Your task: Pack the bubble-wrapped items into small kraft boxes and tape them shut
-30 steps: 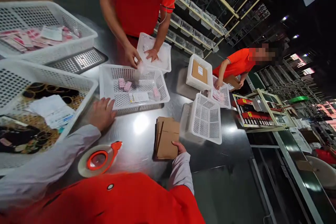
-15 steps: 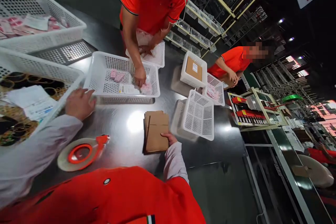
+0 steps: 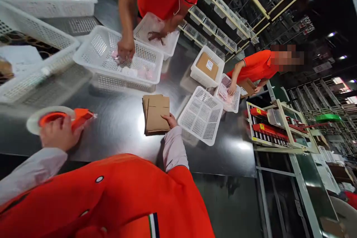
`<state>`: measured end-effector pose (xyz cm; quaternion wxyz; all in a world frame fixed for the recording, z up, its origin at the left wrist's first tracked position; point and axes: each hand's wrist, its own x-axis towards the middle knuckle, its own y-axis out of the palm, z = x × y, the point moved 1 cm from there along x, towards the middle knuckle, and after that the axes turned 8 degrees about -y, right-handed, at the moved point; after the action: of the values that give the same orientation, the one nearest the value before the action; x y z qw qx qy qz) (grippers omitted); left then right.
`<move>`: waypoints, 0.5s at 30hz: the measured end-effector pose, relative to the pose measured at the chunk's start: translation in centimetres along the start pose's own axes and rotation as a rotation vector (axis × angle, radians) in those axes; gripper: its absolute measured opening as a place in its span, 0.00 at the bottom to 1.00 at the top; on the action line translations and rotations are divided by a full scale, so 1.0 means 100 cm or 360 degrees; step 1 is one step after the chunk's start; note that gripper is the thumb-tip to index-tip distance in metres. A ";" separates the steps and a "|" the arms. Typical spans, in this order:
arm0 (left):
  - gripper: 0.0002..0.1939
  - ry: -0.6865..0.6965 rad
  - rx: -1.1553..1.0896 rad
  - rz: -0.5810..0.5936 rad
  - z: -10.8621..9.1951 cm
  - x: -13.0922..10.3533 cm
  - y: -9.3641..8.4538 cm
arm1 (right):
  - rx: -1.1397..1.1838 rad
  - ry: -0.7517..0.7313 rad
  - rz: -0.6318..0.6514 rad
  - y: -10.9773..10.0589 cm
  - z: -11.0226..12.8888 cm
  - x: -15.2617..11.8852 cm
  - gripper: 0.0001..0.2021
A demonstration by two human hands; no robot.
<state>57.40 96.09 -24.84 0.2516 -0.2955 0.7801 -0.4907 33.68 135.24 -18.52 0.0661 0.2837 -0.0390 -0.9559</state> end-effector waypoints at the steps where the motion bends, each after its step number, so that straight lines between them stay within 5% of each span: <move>1: 0.42 -0.0010 -0.0039 -0.0034 0.001 0.000 0.004 | 0.0017 -0.0020 -0.0031 -0.005 0.000 -0.001 0.19; 5: 0.39 -0.0121 0.0011 0.0078 0.009 0.022 0.003 | -0.0110 -0.0190 -0.0130 -0.021 0.004 -0.005 0.18; 9: 0.39 -0.0214 0.0130 0.0164 0.015 0.051 -0.018 | -0.0440 -0.0367 -0.0312 -0.024 0.010 -0.010 0.19; 15: 0.34 0.0049 0.0105 -0.0075 -0.011 0.075 -0.050 | -0.1192 -0.0817 -0.0612 0.009 0.009 -0.028 0.32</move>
<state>52.52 89.74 -20.56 0.2374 -0.2977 0.7602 -0.5263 35.65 134.79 -16.13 -0.0260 -0.0021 0.3453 -0.9381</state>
